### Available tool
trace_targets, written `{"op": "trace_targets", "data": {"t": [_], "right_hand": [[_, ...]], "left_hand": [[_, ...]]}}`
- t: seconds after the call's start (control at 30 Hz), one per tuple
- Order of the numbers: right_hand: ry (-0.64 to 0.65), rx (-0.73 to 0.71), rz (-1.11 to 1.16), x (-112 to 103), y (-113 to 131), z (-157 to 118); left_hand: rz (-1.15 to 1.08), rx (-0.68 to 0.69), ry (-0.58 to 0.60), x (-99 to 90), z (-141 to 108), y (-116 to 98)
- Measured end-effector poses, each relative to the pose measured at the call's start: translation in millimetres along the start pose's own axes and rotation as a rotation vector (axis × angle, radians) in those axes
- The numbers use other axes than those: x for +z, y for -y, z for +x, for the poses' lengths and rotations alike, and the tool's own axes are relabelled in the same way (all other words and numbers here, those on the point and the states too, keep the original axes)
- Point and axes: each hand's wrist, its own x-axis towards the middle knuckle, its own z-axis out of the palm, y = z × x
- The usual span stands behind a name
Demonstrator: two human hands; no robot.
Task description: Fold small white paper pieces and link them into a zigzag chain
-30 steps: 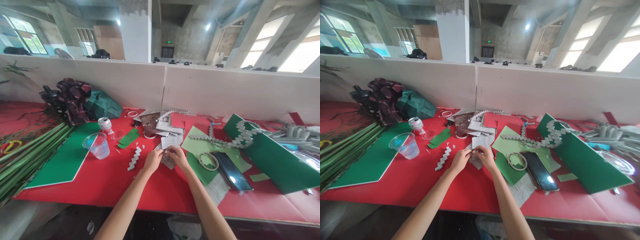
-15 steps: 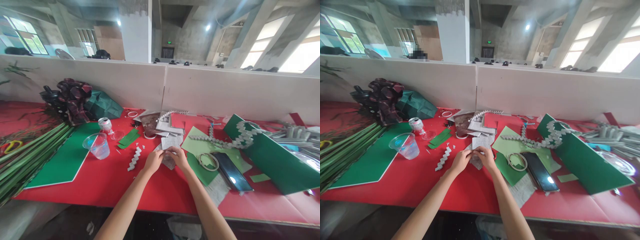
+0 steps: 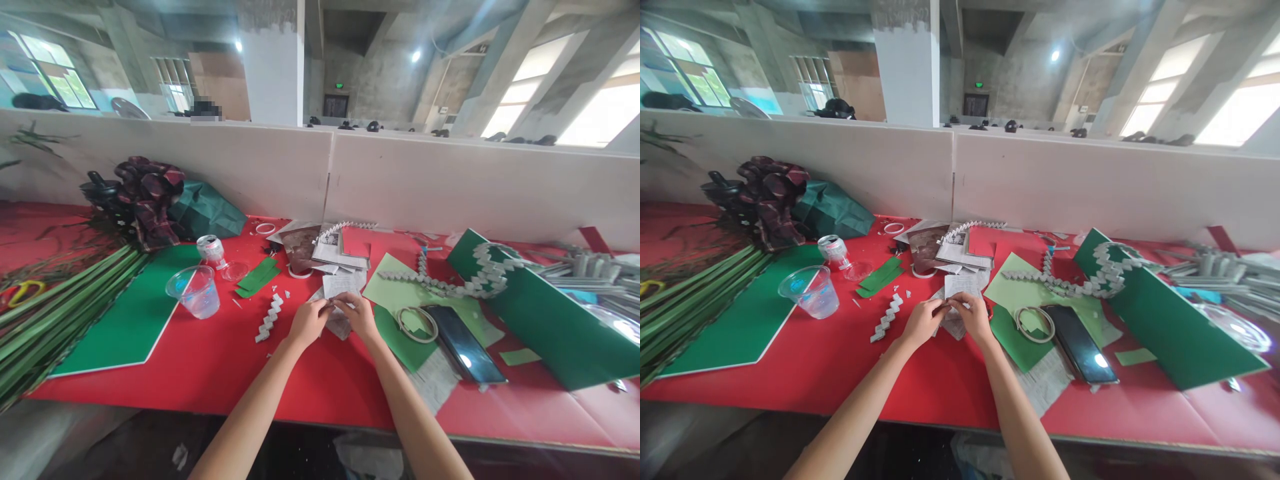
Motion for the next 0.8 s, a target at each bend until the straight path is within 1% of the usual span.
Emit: {"op": "trace_targets", "data": {"t": [0.13,0.37,0.63,0.8], "right_hand": [[-0.009,0.016,0.007,-0.1,-1.2,-0.2],[0.014,0.004,0.005,-1.0,0.3,-0.4],[0.064,0.025,0.106,-3.2,6.2,0.2],[0.074,0.043,0.102,-2.6,3.6,0.6]], "left_hand": [[0.024,-0.004,0.003,0.5,0.2,0.6],[0.049,0.001,0.002,2.0,-0.9,2.0],[0.053,0.008,0.01,-1.1,-1.2,-2.1],[0.047,0.022,0.005,-1.0,-1.4,-2.6]]}}
